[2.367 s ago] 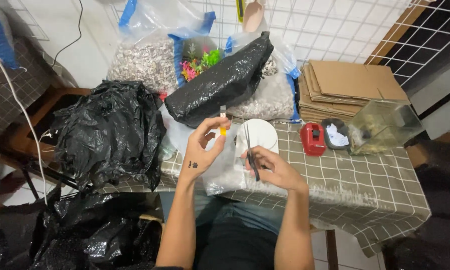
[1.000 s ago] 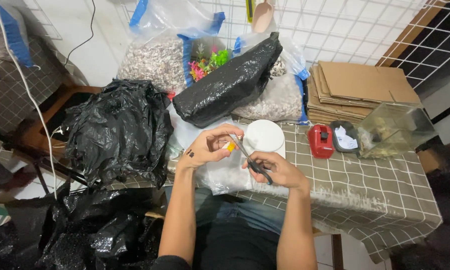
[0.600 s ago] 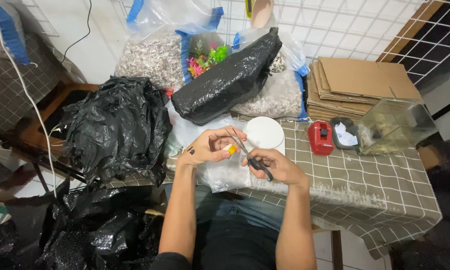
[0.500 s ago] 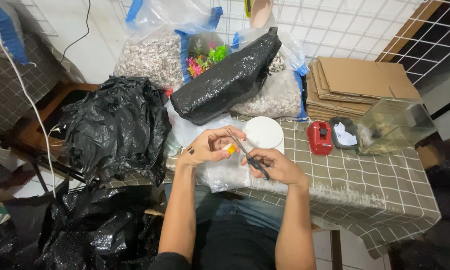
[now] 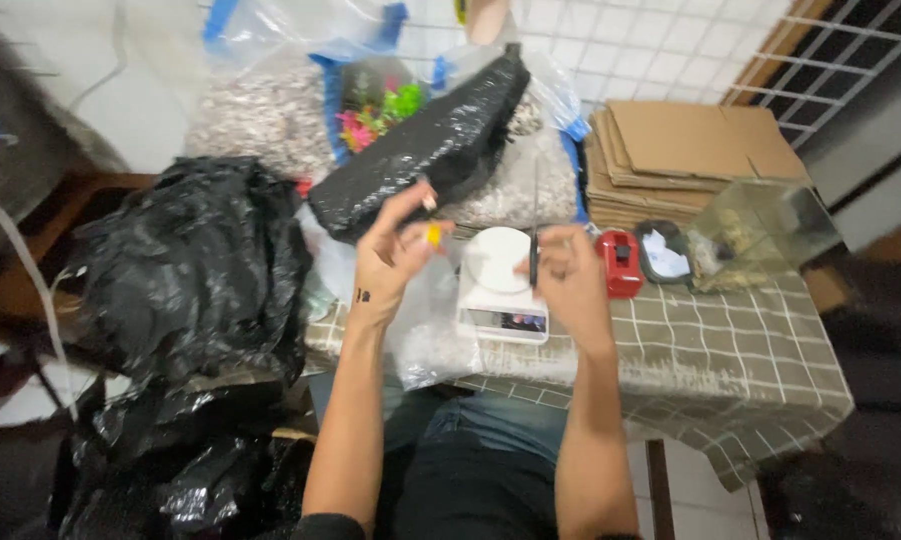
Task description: The person uses tape and scissors to secure a black plastic bag containing aquarium supplies, then places it among other prepared packages.
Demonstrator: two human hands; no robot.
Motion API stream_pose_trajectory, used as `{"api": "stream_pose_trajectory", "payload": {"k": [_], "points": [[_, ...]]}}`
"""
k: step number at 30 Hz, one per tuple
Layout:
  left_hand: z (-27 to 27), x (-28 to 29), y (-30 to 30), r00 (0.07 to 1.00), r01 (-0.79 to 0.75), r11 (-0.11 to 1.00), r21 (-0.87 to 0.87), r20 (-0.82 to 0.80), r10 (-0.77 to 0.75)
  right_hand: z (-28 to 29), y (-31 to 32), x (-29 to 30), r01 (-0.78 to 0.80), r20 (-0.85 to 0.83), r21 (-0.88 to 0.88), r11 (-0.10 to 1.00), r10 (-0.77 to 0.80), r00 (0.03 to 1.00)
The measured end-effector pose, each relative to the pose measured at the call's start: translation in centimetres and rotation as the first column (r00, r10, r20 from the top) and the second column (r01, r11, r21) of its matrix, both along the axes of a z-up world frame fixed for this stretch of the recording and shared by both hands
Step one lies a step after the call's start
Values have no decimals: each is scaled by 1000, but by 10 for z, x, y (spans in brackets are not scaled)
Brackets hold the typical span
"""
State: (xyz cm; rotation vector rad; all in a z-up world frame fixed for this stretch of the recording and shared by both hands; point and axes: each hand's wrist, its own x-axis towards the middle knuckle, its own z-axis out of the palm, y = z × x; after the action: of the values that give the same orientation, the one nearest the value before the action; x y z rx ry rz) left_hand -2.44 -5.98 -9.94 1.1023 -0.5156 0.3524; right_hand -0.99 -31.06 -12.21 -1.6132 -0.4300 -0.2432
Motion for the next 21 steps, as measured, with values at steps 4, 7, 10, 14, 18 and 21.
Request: {"api": "stream_pose_trajectory", "payload": {"k": [4, 7, 10, 14, 18, 21], "points": [[31, 20, -37, 996, -56, 998, 36, 77, 53, 36, -10, 33, 459, 250, -276, 844, -398, 883], [59, 40, -70, 950, -281, 958, -63, 123, 287, 62, -18, 57, 514, 497, -212, 831, -361, 789], [105, 57, -86, 742, -601, 775, -195, 225, 631, 85, -29, 81, 716, 735, -261, 647, -348, 582], [138, 99, -115, 425, -861, 501, 84, 659, 621, 88, -50, 117, 866, 921, -351, 356, -35, 388], [131, 143, -139, 389, -917, 100, 386, 814, 431, 92, -71, 147, 938, 971, -237, 253, 85, 223], [128, 176, -152, 468, -882, 175, 439, 760, 451, 110, -78, 161, 924, 959, -278, 261, 22, 282]]}}
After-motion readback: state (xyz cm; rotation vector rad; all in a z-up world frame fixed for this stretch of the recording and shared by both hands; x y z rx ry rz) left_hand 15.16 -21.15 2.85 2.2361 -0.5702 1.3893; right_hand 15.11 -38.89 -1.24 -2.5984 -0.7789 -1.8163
